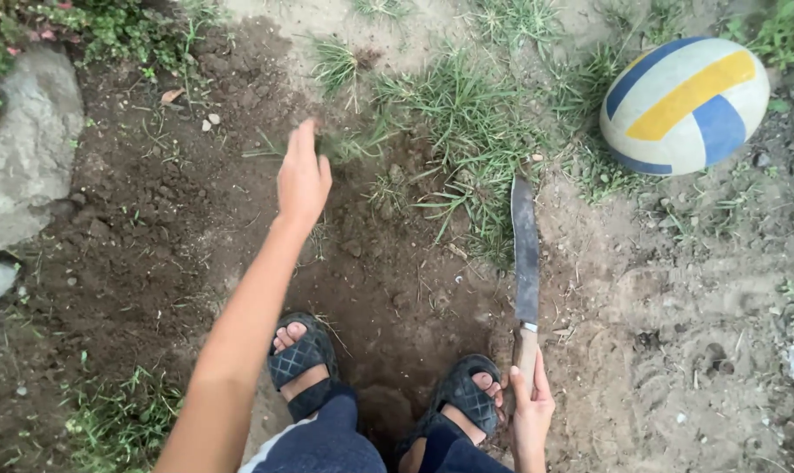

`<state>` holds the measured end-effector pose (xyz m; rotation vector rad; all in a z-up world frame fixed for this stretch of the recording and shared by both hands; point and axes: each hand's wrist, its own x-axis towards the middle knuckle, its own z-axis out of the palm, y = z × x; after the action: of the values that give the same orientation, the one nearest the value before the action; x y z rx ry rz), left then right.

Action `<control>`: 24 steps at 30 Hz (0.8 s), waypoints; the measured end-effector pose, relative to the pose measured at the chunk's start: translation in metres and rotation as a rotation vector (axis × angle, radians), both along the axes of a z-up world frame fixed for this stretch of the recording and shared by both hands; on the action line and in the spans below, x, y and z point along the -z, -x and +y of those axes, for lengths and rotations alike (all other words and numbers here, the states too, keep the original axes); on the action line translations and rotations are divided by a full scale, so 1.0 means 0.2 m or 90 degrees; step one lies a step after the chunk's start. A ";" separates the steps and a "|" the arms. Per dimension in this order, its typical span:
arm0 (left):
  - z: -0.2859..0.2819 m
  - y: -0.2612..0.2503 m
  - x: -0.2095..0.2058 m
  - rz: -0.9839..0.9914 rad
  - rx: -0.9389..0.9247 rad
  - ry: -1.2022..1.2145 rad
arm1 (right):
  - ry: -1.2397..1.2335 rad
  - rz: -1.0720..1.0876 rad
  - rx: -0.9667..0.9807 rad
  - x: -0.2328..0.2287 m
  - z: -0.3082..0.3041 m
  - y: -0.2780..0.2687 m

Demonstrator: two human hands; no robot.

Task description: The person uses a machete to loosen soil and pulls weeds by hand from a garden bed. They repeatedly cut around small patches of grass and remove the uprooted weeds, working along a narrow strip of soil bordered by rocks.

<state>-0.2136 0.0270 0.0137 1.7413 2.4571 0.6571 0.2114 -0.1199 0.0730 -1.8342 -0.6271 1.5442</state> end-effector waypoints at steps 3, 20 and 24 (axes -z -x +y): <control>0.10 -0.05 0.19 -0.104 -0.003 0.137 | -0.003 -0.018 0.002 0.00 -0.01 0.00; 0.79 0.21 0.35 0.005 0.000 0.211 | -0.148 -0.147 -0.132 0.24 0.05 -0.05; 0.85 0.20 0.69 0.090 -0.030 0.365 | -0.113 0.008 -0.131 0.24 0.14 0.14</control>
<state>-0.2531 0.1980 -0.1240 1.5355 2.4373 -0.1738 0.1839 -0.0913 0.0254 -1.6672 -0.9412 1.5736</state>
